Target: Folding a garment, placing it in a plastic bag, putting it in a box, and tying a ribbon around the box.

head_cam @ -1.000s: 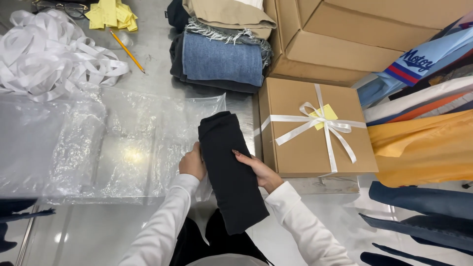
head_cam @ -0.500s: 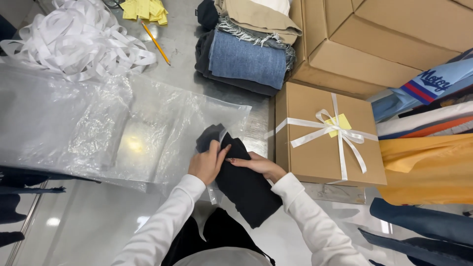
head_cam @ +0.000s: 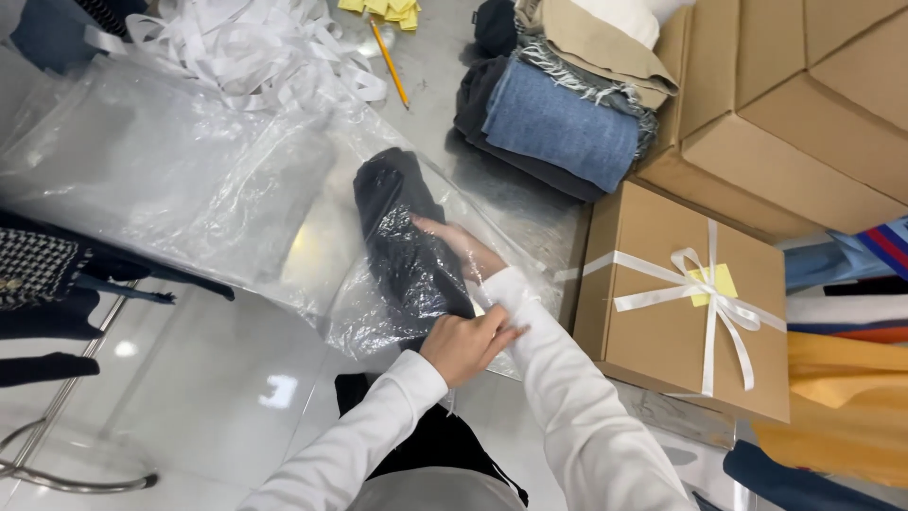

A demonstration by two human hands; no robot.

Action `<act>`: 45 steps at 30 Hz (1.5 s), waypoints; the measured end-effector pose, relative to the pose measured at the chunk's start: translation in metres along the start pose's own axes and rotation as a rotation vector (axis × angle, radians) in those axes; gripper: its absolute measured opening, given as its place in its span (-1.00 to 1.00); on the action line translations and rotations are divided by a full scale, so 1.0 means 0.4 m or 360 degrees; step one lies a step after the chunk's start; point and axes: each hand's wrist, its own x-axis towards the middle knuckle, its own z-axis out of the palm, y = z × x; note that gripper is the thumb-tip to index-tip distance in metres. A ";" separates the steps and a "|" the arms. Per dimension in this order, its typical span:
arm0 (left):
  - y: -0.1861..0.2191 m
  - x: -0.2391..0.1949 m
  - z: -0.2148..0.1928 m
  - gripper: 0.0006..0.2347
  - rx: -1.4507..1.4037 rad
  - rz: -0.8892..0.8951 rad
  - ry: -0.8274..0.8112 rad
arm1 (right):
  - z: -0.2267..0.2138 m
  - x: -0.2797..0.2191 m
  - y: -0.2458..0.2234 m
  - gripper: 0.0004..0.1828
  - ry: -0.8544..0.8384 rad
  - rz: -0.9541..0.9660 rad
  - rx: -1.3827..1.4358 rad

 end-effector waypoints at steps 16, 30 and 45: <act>-0.381 -0.419 -0.149 -0.63 -0.1475 -0.1747 0.0022 | 0.055 0.066 0.014 -0.10 -0.0233 0.0175 0.0265; -0.298 -0.402 -0.019 -0.81 -0.1748 -0.1265 -0.0422 | 0.179 0.261 0.127 -0.75 -0.0382 0.0011 0.0779; -0.506 -0.540 -0.168 -0.63 -0.1440 -0.1749 0.0834 | 0.355 0.044 0.094 -0.22 -0.0375 -0.0074 0.0056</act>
